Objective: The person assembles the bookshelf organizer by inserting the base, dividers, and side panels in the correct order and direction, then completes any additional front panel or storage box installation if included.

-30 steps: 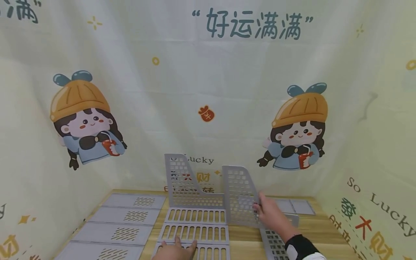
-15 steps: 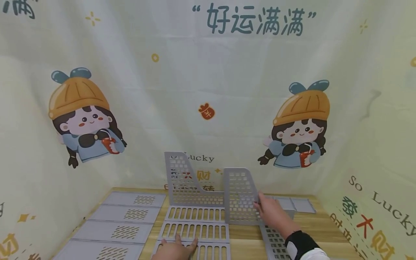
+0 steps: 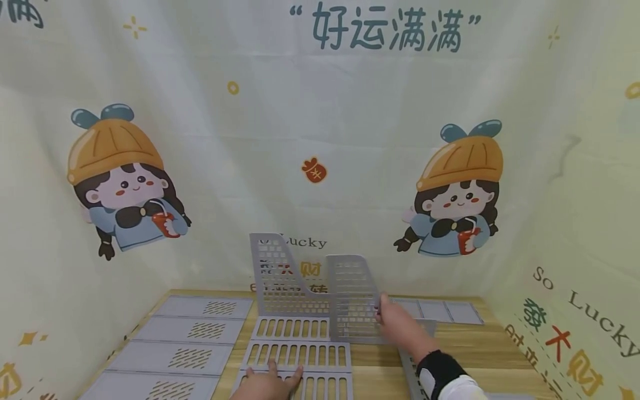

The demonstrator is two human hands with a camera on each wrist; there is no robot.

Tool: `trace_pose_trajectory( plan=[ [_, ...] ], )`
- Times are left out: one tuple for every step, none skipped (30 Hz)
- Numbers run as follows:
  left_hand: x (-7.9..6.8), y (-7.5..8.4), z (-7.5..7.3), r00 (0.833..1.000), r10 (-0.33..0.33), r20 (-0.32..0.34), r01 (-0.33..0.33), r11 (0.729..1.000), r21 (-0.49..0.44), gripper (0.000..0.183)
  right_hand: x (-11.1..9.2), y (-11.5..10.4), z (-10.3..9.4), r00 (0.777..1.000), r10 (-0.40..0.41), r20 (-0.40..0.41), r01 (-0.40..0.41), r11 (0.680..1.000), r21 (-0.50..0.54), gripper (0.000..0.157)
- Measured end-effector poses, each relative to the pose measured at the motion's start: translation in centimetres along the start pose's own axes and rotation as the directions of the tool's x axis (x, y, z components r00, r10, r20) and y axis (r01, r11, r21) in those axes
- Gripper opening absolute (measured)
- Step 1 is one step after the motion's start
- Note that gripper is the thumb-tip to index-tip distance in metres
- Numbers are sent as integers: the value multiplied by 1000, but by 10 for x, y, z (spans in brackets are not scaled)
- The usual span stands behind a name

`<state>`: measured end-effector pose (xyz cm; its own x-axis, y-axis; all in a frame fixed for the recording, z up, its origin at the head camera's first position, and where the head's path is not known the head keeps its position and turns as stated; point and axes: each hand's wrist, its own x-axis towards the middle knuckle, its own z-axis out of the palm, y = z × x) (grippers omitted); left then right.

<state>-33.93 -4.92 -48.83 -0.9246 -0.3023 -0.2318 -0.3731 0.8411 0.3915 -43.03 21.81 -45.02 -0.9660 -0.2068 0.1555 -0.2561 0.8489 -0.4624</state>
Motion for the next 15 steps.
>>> trace_pose_trajectory(
  plan=[
    [-1,0,-1,1000,-4,4,4,1000,2,82,2,-5,4,1000,-12,7,12,1000,-2,32],
    [-1,1,-1,1000,-12,2,12,1000,1,82,4,-10,7,1000,-20,15,20,1000,1,38],
    [-1,1,-1,1000,-17,2,17,1000,-1,82,6,-15,11,999,-29,20,29,1000,7,42],
    [-2,2,-1,1000,-20,4,20,1000,-2,82,8,-20,15,999,-34,23,33,999,12,44],
    [-2,2,-1,1000,-27,4,27,1000,-3,82,10,-25,19,999,-36,28,36,999,12,46],
    [-3,2,-1,1000,-28,7,28,1000,-3,82,11,-29,22,999,-32,35,32,999,18,49],
    [-3,2,-1,1000,-28,6,28,1000,-2,82,13,-33,26,999,-41,36,40,999,16,46],
    [-3,2,-1,1000,-28,4,28,1000,-4,82,15,-37,30,998,-42,39,41,999,19,43],
    [-2,2,-1,1000,-27,-2,27,1000,-1,82,16,-41,33,998,-42,44,41,999,25,40],
    [-2,2,-1,1000,-27,-7,27,1000,-1,82,18,-44,36,998,-47,47,46,999,27,37],
    [-2,2,-1,1000,-26,-12,26,1000,0,82,20,-47,38,997,-51,49,50,998,29,36],
    [-2,1,-1,1000,-24,-18,24,1000,1,81,21,-49,41,997,-58,49,56,998,32,34],
    [-2,1,-1,999,-22,-26,22,1000,1,81,23,-51,43,997,-70,42,69,997,29,33],
    [-3,1,-1,999,-21,-32,21,1000,-2,81,24,-54,44,997,-72,41,71,997,32,33],
    [-3,0,-1,999,-22,-34,21,1000,-4,81,25,-56,45,996,-80,39,79,997,26,33]
  ],
)
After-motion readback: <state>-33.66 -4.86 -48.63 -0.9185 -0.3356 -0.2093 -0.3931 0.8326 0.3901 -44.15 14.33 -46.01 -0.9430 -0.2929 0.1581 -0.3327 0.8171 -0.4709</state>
